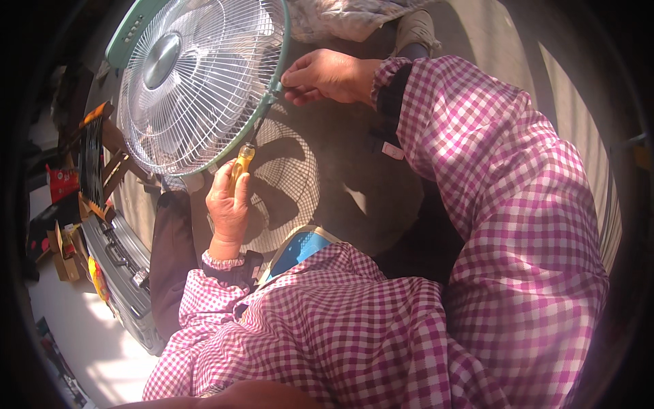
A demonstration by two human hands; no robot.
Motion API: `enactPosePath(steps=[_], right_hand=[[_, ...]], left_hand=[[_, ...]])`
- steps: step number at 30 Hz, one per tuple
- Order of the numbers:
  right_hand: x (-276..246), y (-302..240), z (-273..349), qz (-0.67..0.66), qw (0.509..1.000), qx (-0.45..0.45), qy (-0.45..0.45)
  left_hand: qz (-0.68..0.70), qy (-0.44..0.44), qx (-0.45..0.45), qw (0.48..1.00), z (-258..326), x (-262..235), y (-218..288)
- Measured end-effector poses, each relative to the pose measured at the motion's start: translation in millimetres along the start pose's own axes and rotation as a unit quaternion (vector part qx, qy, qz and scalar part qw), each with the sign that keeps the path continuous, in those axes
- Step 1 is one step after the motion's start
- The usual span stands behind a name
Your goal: The person uses a screwdriver to loosen and tighten screws on the front grille of a standing fan. They repeatedly adjust the screwdriver and reposition their hands while working on the fan's outer ring.
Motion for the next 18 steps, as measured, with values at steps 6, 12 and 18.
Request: enactPosePath(steps=[6, 12, 18], right_hand=[[-0.5, 2.4, -3.5, 0.0, 0.999, 0.031, -0.037], [2.7, 9.2, -7.2, -0.035, 0.997, 0.051, -0.042], [0.4, 3.8, -4.7, -0.076, 0.994, 0.014, -0.072]], left_hand=[[0.002, -0.001, 0.001, 1.0, -0.1, -0.1, -1.2], [0.012, -0.007, -0.008, 1.0, 0.1, 0.2, -1.8], [0.012, -0.006, -0.01, 1.0, -1.0, -0.9, -1.8]])
Point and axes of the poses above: each hand's wrist, its own z-axis away from the middle knuckle, its own x-axis out of the palm, y = z × x, the point moved 6 cm from there along -z, towards the middle knuckle, and after that the axes turned 13 degrees about z, right-handed, at the moved point
